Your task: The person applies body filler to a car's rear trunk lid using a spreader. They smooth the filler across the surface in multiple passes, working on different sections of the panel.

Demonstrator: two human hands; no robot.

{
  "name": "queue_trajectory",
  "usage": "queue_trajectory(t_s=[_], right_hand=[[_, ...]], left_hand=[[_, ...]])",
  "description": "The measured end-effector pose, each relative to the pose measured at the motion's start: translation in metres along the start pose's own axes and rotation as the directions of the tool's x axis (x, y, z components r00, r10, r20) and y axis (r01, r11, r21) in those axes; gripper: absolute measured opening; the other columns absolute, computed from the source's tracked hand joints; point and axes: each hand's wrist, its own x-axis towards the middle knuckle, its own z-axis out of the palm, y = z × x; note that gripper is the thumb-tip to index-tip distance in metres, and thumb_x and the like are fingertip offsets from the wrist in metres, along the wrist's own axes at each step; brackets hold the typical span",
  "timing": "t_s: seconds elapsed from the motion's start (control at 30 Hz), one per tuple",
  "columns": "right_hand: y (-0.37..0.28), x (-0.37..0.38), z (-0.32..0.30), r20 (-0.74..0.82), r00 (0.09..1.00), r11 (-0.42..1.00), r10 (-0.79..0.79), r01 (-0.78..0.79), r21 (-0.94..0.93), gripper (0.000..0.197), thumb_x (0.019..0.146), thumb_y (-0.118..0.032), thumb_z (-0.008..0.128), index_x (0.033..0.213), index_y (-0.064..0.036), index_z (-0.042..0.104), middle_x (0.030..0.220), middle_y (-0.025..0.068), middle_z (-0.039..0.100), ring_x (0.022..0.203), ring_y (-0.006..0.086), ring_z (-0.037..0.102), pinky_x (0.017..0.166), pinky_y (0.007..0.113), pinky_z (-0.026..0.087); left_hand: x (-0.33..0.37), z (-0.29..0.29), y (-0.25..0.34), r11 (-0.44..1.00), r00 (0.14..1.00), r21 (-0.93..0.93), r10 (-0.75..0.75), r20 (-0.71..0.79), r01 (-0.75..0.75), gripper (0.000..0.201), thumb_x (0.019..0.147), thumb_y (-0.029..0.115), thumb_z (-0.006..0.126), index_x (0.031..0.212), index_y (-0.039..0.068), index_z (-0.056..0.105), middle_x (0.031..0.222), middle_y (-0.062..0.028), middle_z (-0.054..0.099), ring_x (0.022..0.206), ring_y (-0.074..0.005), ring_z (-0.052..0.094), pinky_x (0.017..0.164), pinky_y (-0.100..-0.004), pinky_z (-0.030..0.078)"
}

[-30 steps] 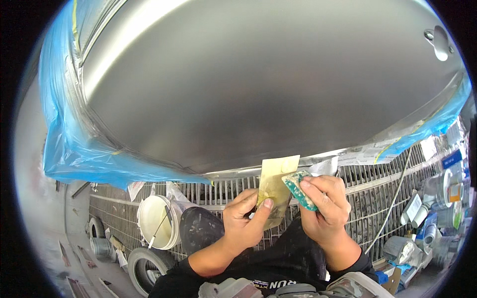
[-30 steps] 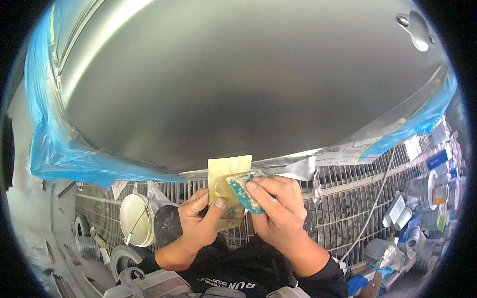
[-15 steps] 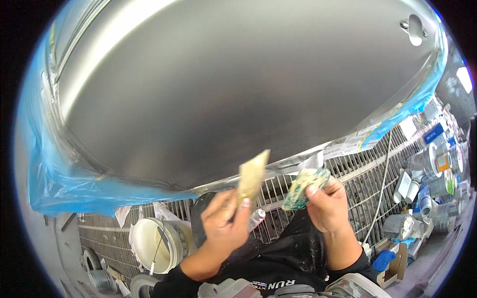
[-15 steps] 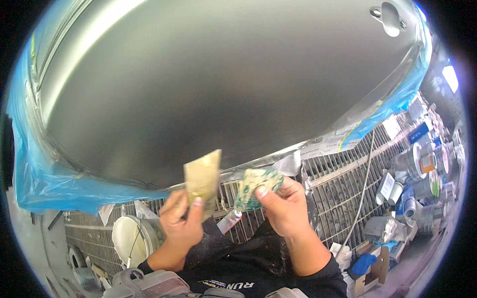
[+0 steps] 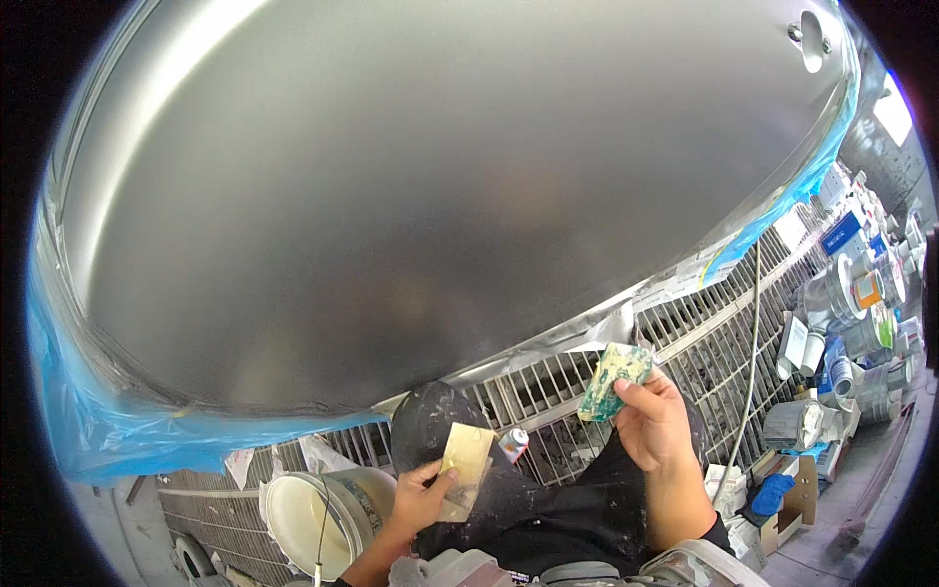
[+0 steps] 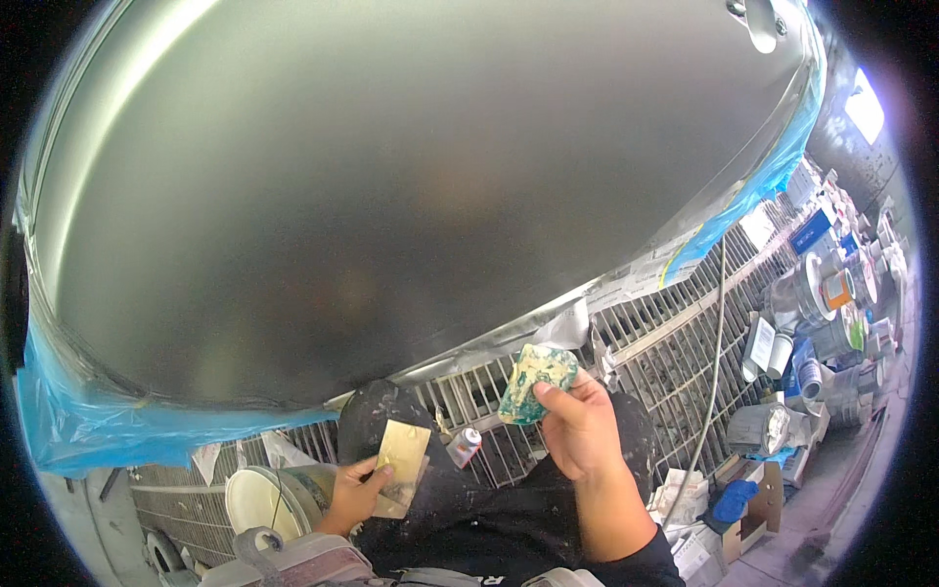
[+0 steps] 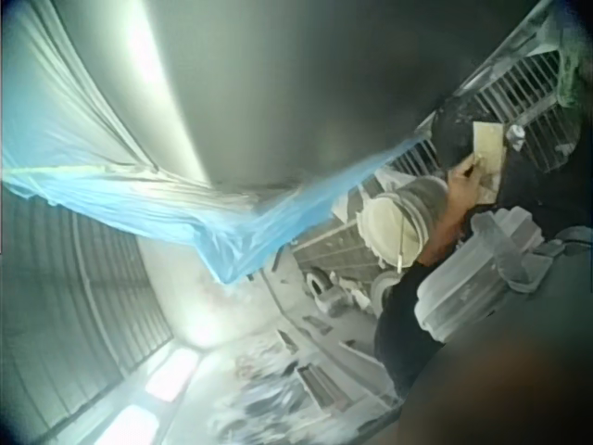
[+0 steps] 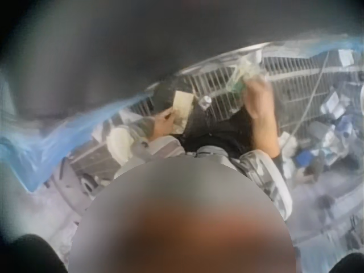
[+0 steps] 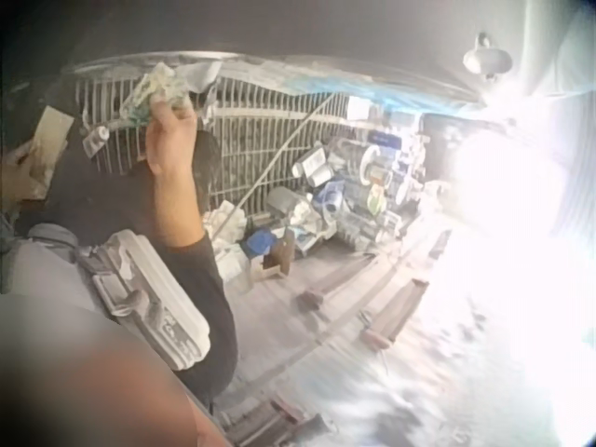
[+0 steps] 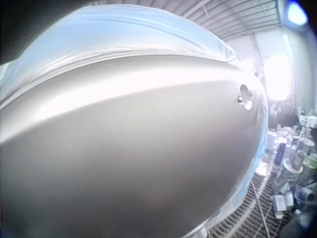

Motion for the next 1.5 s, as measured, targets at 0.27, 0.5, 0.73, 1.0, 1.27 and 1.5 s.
queue_trajectory(t_s=[0.27,0.5,0.73,1.0,1.27,1.5], right_hand=[[-0.018,0.012,0.048,0.303,0.776,0.528,-0.553,0.607,-0.594,0.030,0.087,0.009,0.071,0.116,0.0010,0.073,0.112,0.0129,0.072,0.100,0.0234,0.069,0.090,0.034,0.054],[-0.071,0.054,0.136,0.894,0.026,-0.610,-0.446,0.723,-0.325,0.046,0.064,0.004,0.075,0.109,-0.0066,0.079,0.109,0.0111,0.070,0.100,0.0315,0.066,0.088,0.042,0.055],[-0.089,0.083,0.178,0.872,-0.152,-0.674,-0.466,0.699,-0.239,0.043,0.065,0.002,0.077,0.105,-0.0125,0.080,0.109,0.0062,0.067,0.103,0.0303,0.063,0.090,0.041,0.053],[-0.075,0.082,0.159,0.890,-0.015,-0.606,-0.456,0.737,-0.298,0.043,0.065,0.002,0.077,0.105,-0.0142,0.080,0.112,0.0042,0.066,0.105,0.0293,0.061,0.090,0.041,0.052],[-0.088,0.081,0.175,0.870,-0.091,-0.628,-0.485,0.729,-0.274,0.043,0.067,0.005,0.074,0.106,-0.0137,0.081,0.109,0.0078,0.066,0.100,0.0305,0.061,0.087,0.039,0.052],[-0.071,0.087,0.165,0.897,-0.060,-0.617,-0.439,0.746,-0.252,0.045,0.063,0.002,0.075,0.104,-0.0159,0.081,0.110,0.0058,0.064,0.105,0.0307,0.059,0.094,0.043,0.050]], left_hand=[[0.012,-0.016,-0.020,0.997,0.994,-0.069,-0.029,0.108,0.036,0.028,0.101,0.012,0.071,0.123,-0.003,0.074,0.105,0.0010,0.076,0.092,-0.0049,0.063,0.083,-0.0243,0.053],[0.019,-0.016,-0.024,0.997,0.991,-0.038,0.073,0.114,-0.069,0.026,0.101,0.011,0.070,0.122,-0.002,0.075,0.105,0.0002,0.076,0.092,-0.0065,0.064,0.084,-0.0268,0.053],[0.018,-0.010,-0.025,0.995,0.992,-0.032,0.093,0.085,-0.091,0.025,0.100,0.010,0.070,0.120,-0.002,0.076,0.103,0.0005,0.076,0.091,-0.0065,0.065,0.083,-0.0269,0.053],[0.018,-0.017,-0.028,0.990,0.987,-0.080,0.123,0.104,-0.115,0.024,0.100,0.010,0.069,0.119,-0.002,0.076,0.101,0.0009,0.076,0.089,-0.0061,0.064,0.081,-0.0267,0.053],[0.017,-0.018,-0.031,0.988,0.984,-0.055,0.148,0.095,-0.143,0.022,0.100,0.011,0.070,0.118,-0.001,0.077,0.100,0.0012,0.076,0.088,-0.0061,0.064,0.080,-0.0265,0.053],[0.019,-0.021,-0.037,0.988,0.982,-0.079,0.143,0.122,-0.134,0.025,0.099,0.011,0.072,0.119,-0.003,0.076,0.103,-0.0007,0.078,0.092,-0.0055,0.065,0.083,-0.0252,0.054]])
